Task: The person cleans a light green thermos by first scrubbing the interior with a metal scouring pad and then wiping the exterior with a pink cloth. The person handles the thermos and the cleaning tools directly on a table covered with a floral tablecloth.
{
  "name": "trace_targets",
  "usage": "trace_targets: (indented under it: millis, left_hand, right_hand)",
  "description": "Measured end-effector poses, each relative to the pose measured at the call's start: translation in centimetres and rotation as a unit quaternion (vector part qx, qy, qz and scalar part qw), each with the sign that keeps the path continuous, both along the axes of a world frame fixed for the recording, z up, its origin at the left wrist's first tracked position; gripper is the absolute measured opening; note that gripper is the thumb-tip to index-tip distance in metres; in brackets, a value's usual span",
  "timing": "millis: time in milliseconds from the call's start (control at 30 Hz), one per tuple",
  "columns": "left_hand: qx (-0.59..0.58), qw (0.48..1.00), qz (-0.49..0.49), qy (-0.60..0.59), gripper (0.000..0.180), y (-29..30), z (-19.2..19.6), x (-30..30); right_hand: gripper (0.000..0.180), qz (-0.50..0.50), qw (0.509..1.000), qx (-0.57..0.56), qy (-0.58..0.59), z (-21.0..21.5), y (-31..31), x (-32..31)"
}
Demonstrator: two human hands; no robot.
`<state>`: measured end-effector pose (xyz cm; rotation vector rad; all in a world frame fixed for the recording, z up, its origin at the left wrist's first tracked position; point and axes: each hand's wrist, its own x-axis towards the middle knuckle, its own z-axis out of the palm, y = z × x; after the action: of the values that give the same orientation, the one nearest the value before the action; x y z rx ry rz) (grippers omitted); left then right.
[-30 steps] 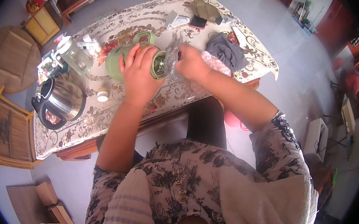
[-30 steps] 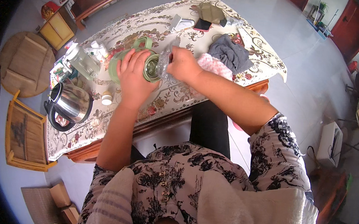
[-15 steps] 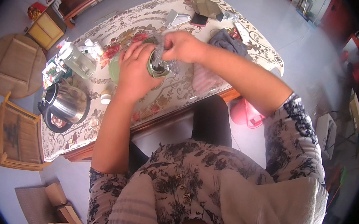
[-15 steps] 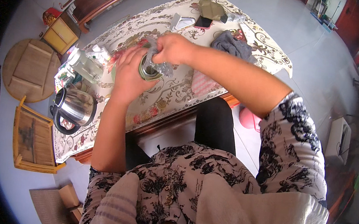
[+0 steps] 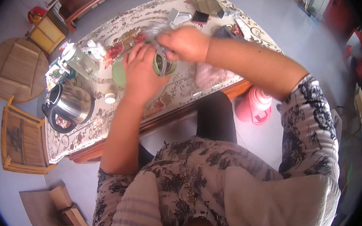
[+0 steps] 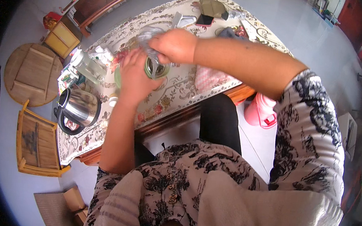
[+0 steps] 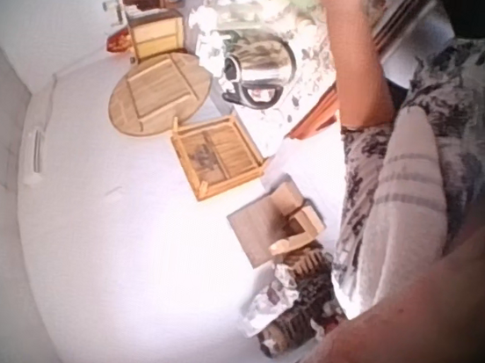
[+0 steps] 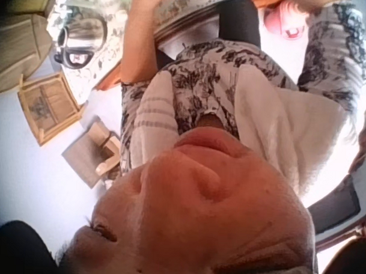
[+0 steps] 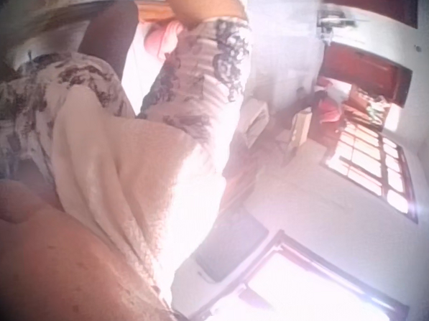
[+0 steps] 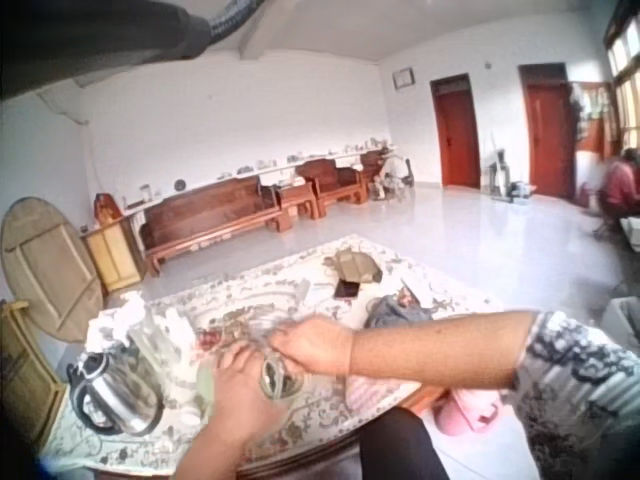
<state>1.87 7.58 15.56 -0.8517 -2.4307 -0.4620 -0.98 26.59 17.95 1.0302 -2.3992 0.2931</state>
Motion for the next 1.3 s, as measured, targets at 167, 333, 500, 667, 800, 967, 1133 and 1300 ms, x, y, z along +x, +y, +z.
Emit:
trace_targets:
  millis: [167, 333, 500, 667, 800, 967, 1133, 1300]
  left_hand:
    - [-0.010, 0.999, -0.020, 0.032, 0.072, -1.5, -0.2, -0.6]
    - [0.075, 0.993, 0.011, 0.094, 0.072, -0.5, -1.0, 0.2]
    - [0.121, 0.982, 0.112, 0.095, 0.074, 1.3, -2.9, 2.9]
    - [0.150, 0.981, 0.078, 0.096, 0.078, -0.6, -2.2, 4.1]
    - [0.100, 0.992, 0.041, 0.065, 0.088, -4.2, 0.3, 3.1]
    - [-0.103, 0.994, 0.043, -0.016, 0.098, -6.1, 3.7, 2.1]
    - [-0.075, 0.971, -0.016, -0.228, 0.111, -8.5, 5.7, 0.6]
    - [0.037, 0.980, 0.001, -0.194, 0.106, -9.2, 2.7, 1.1]
  right_hand:
    - [0.026, 0.036, 0.997, 0.064, 0.021, 2.2, -1.7, 0.1]
    - [0.031, -0.141, 0.892, -0.166, -0.396, 0.2, -1.5, 0.7]
    - [0.038, -0.188, 0.688, -0.362, -0.600, -2.6, -2.5, 2.9]
    - [0.032, -0.143, 0.884, -0.152, -0.419, 0.2, -2.2, 2.5]
    - [0.033, -0.085, 0.983, -0.006, -0.162, 2.1, -2.7, 1.2]
    - [0.021, -0.022, 0.994, 0.083, -0.064, 4.2, -5.1, 1.8]
    - [0.018, 0.060, 0.990, 0.125, -0.018, 5.4, -5.7, 2.0]
    - [0.015, 0.106, 0.991, 0.075, -0.015, 4.8, -4.9, 1.7]
